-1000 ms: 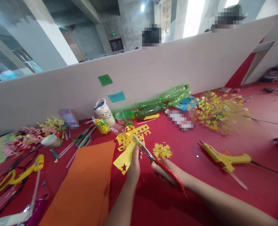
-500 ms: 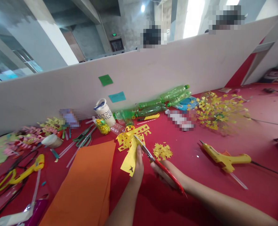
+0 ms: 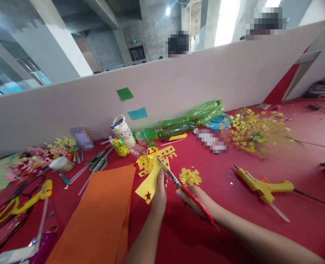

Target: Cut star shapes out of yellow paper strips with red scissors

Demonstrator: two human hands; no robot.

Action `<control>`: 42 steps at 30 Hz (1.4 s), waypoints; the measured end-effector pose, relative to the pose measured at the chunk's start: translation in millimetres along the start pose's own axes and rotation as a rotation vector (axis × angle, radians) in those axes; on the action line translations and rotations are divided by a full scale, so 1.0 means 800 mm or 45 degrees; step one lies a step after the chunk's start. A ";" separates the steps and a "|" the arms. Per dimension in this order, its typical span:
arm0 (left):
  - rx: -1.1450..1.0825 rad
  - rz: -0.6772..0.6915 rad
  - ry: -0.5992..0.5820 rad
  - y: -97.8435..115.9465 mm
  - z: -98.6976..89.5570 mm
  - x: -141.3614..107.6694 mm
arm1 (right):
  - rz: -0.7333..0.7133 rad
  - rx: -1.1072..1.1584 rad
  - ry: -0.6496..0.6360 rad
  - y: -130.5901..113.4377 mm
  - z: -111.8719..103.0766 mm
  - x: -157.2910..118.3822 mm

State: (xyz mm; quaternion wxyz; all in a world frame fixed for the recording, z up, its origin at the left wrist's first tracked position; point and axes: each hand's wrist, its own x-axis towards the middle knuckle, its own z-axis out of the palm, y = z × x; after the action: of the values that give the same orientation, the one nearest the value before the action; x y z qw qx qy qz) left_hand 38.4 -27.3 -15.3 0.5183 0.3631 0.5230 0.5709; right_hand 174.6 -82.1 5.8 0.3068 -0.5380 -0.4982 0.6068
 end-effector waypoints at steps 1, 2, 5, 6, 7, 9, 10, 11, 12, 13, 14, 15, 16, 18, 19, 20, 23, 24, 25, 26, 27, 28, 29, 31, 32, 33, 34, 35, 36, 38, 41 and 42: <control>0.003 -0.056 0.009 0.000 0.000 0.002 | -0.012 0.018 0.028 0.000 -0.002 0.002; -0.006 -0.104 -0.005 0.000 0.000 0.003 | -0.002 0.037 0.050 -0.001 -0.005 0.003; -0.014 -0.219 -0.215 0.002 -0.002 0.004 | -0.031 0.101 0.157 -0.009 -0.017 0.006; 0.007 -0.247 -0.313 0.003 -0.003 0.003 | -0.073 0.109 0.189 -0.012 -0.021 0.006; 0.042 -0.273 -0.415 0.004 -0.005 0.001 | -0.108 0.105 0.209 -0.014 -0.025 0.006; 0.134 -0.296 -0.585 0.005 -0.007 -0.002 | -0.121 0.072 0.196 -0.017 -0.031 0.006; 0.174 -0.289 -0.664 0.006 -0.008 -0.003 | -0.117 0.076 0.179 -0.018 -0.033 0.006; 0.201 -0.277 -0.722 0.006 -0.008 -0.003 | -0.111 0.075 0.159 -0.017 -0.034 0.006; 0.214 -0.258 -0.753 0.005 -0.007 -0.003 | -0.111 0.077 0.144 -0.016 -0.034 0.006; 0.211 -0.231 -0.746 0.005 -0.006 -0.002 | -0.116 0.078 0.140 -0.015 -0.034 0.007; 0.201 -0.203 -0.716 0.004 -0.004 -0.001 | -0.125 0.078 0.145 -0.014 -0.032 0.007; 0.192 -0.175 -0.681 0.003 -0.002 0.000 | -0.139 0.077 0.156 -0.013 -0.031 0.007; 0.184 -0.143 -0.657 0.002 0.000 0.002 | -0.148 0.077 0.169 -0.012 -0.029 0.007; 0.175 -0.075 -0.644 0.001 0.002 0.005 | -0.143 0.078 0.195 -0.011 -0.026 0.007; 0.176 -0.044 -0.640 0.001 0.002 0.006 | -0.138 0.078 0.207 -0.010 -0.025 0.007; 0.182 -0.014 -0.634 0.001 0.002 0.007 | -0.132 0.080 0.227 -0.009 -0.024 0.008; 0.220 0.024 -0.630 0.002 -0.003 0.009 | -0.118 0.086 0.324 -0.010 -0.023 0.008; 0.227 0.015 -0.645 0.002 -0.004 0.009 | -0.114 0.085 0.352 -0.010 -0.023 0.008; 0.221 -0.005 -0.667 0.003 -0.005 0.009 | -0.111 0.085 0.371 -0.012 -0.022 0.008; 0.202 -0.032 -0.697 0.004 -0.005 0.009 | -0.116 0.086 0.384 -0.013 -0.022 0.007; 0.176 -0.060 -0.733 0.004 -0.004 0.009 | -0.124 0.089 0.394 -0.015 -0.022 0.006; 0.147 -0.088 -0.771 0.005 -0.003 0.008 | -0.132 0.090 0.407 -0.016 -0.021 0.005; 0.117 -0.119 -0.804 0.006 -0.002 0.007 | -0.139 0.087 0.424 -0.017 -0.021 0.005; 0.070 -0.188 -0.847 0.008 0.001 0.006 | -0.148 0.069 0.458 -0.016 -0.021 0.005; 0.050 -0.222 -0.854 0.009 0.002 0.005 | -0.156 0.057 0.471 -0.015 -0.021 0.005; 0.035 -0.252 -0.857 0.009 0.003 0.004 | -0.165 0.046 0.483 -0.013 -0.021 0.006; 0.026 -0.274 -0.860 0.009 0.003 0.004 | -0.174 0.038 0.494 -0.010 -0.021 0.008; 0.027 -0.282 -0.863 0.009 0.003 0.004 | -0.180 0.034 0.498 -0.008 -0.021 0.009; 0.035 -0.275 -0.862 0.009 0.003 0.004 | -0.183 0.031 0.502 -0.006 -0.021 0.010; 0.065 -0.218 -0.840 0.007 0.003 0.006 | -0.172 0.025 0.485 -0.004 -0.022 0.011; 0.097 -0.092 -0.693 0.007 -0.001 0.014 | -0.152 -0.040 0.419 -0.005 -0.026 0.011; 0.090 -0.059 -0.591 0.008 -0.003 0.018 | -0.145 -0.098 0.394 -0.006 -0.028 0.011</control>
State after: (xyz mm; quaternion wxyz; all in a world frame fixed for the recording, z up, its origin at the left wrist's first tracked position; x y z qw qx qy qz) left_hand 32.0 -13.2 -11.7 0.6246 0.4906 0.4176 0.4413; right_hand 193.5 -66.6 9.0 0.3929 -0.6074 -0.4976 0.4787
